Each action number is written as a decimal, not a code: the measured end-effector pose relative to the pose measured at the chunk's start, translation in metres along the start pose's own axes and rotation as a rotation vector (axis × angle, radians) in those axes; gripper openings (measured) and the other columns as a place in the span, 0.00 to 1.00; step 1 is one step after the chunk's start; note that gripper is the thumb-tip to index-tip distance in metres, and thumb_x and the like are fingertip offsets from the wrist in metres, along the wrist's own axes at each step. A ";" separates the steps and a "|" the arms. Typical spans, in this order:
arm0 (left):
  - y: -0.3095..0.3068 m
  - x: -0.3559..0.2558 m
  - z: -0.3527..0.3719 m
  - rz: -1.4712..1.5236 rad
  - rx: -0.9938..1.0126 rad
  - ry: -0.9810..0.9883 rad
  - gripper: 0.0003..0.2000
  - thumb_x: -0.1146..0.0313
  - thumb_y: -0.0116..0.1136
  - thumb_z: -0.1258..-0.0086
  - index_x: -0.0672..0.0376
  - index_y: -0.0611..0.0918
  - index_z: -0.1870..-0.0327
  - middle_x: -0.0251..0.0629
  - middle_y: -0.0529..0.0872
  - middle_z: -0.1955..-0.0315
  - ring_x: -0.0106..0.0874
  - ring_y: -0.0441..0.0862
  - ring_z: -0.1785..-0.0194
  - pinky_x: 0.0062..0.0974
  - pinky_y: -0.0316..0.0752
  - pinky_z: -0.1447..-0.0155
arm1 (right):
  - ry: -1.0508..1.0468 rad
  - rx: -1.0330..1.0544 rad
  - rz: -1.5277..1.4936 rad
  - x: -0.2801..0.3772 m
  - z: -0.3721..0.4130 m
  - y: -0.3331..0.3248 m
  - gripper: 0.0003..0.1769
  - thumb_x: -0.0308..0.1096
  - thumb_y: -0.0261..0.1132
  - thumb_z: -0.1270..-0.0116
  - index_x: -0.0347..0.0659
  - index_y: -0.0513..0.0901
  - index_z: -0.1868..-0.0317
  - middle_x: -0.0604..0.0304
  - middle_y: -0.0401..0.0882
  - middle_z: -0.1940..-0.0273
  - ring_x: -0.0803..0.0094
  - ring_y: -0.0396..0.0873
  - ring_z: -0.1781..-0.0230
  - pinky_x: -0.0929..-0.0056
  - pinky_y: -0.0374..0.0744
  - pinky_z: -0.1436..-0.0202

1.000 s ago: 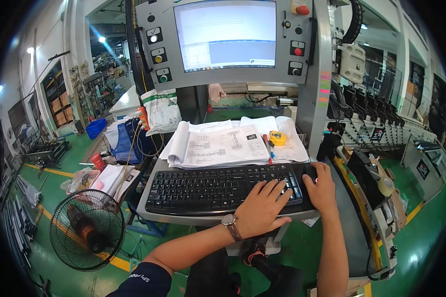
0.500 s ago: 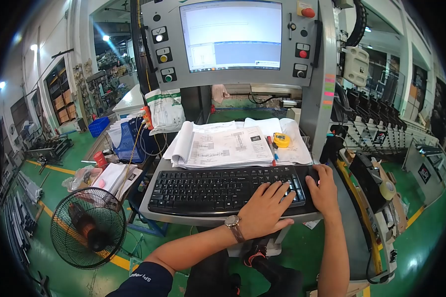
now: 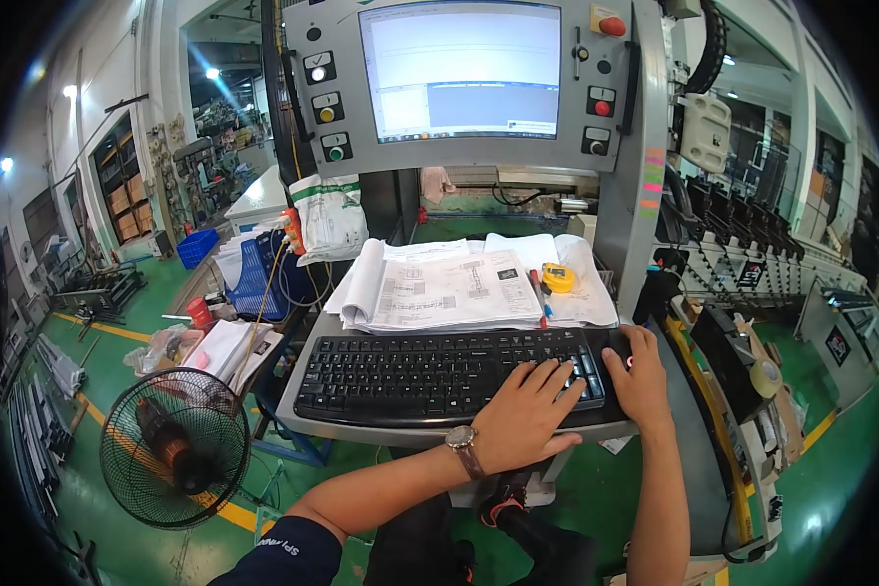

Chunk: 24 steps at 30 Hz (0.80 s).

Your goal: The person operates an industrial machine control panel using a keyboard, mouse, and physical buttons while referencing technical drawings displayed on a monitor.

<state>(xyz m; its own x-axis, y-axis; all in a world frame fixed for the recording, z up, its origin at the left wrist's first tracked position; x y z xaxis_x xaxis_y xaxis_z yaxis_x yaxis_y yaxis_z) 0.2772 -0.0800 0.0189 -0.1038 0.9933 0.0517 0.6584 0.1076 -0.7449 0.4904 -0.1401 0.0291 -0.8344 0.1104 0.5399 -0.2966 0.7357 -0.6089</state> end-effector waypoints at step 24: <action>0.000 0.000 0.000 -0.010 0.019 -0.006 0.37 0.43 0.71 0.27 0.63 0.79 0.27 0.55 0.79 0.27 0.51 0.74 0.24 0.51 0.69 0.20 | -0.022 -0.015 0.002 0.001 0.001 0.000 0.26 0.39 0.72 0.22 0.39 0.80 0.29 0.45 0.80 0.30 0.44 0.84 0.33 0.54 0.82 0.32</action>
<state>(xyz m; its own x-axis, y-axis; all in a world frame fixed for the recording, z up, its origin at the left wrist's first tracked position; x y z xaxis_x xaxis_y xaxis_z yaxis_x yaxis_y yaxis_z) 0.2769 -0.0801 0.0191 -0.1148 0.9918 0.0554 0.6432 0.1167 -0.7568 0.4895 -0.1407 0.0294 -0.8451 0.0976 0.5256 -0.2881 0.7451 -0.6015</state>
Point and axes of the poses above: each hand's wrist, its own z-axis away from the middle knuckle, its own y-axis out of the palm, x = y × z, the point moved 5 cm from there along -z, towards the middle knuckle
